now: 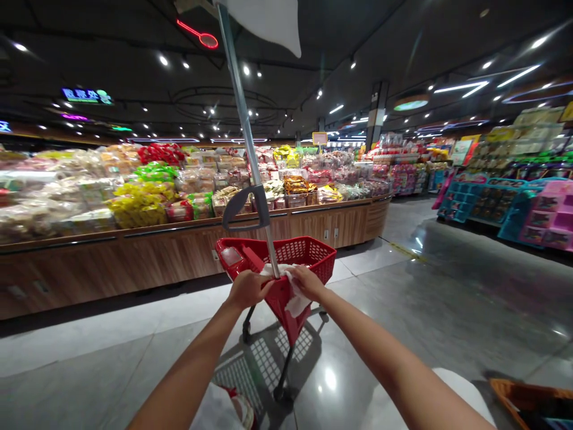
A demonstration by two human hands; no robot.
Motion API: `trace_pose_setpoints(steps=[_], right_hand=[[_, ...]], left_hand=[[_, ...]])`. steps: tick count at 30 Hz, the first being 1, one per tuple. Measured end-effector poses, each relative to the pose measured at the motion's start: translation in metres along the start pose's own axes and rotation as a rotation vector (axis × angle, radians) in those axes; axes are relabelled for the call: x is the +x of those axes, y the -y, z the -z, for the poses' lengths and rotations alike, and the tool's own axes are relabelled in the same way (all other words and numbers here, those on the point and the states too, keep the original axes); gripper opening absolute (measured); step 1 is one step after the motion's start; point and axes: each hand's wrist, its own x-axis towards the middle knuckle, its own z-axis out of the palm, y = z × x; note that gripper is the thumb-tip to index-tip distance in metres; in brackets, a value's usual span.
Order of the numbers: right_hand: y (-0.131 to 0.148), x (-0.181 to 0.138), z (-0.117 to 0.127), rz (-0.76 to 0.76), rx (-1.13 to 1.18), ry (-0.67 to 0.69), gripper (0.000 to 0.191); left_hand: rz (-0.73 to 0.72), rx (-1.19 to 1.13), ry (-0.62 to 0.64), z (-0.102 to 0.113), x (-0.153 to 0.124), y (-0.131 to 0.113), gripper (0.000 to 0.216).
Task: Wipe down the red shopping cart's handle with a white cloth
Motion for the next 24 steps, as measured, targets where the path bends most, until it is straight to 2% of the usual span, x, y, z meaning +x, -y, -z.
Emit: trace_pose_setpoints(steps=[3,5,6,7,10,13,15,17,21,24], right_hand=[[0.015,0.010,-0.005,-0.041,-0.034,0.030,0.033],[0.024,0.016,-0.006,-0.071,-0.046,0.033,0.031],[0.027,0.020,-0.006,-0.105,-0.046,0.032,0.031],[0.030,0.022,-0.005,-0.160,-0.045,0.037,0.031],[0.031,0.028,-0.002,-0.378,-0.050,0.105,0.034],[0.023,0.028,0.001,-0.481,-0.042,0.158,0.029],[0.017,0.022,0.001,-0.509,-0.046,0.143,0.034],[0.014,0.014,-0.001,-0.482,-0.046,0.105,0.039],[0.018,0.000,-0.009,-0.226,0.083,0.011,0.029],[0.023,-0.004,-0.013,-0.084,0.105,0.005,0.031]], left_hand=[[-0.020,0.047,-0.237,-0.002,-0.006,0.010,0.030],[-0.046,0.090,-0.404,-0.004,-0.005,0.004,0.022],[-0.079,0.097,-0.448,-0.006,-0.003,-0.003,0.019],[-0.121,0.097,-0.460,-0.009,0.000,-0.011,0.017],[-0.199,0.099,-0.393,-0.025,0.014,-0.034,0.017],[-0.149,0.151,-0.367,-0.048,0.022,-0.045,0.020],[-0.114,0.179,-0.376,-0.062,0.023,-0.045,0.023],[-0.091,0.198,-0.386,-0.073,0.023,-0.044,0.029],[-0.068,0.198,-0.403,-0.081,0.021,-0.039,0.031],[-0.089,0.187,-0.398,-0.081,0.021,-0.034,0.030]])
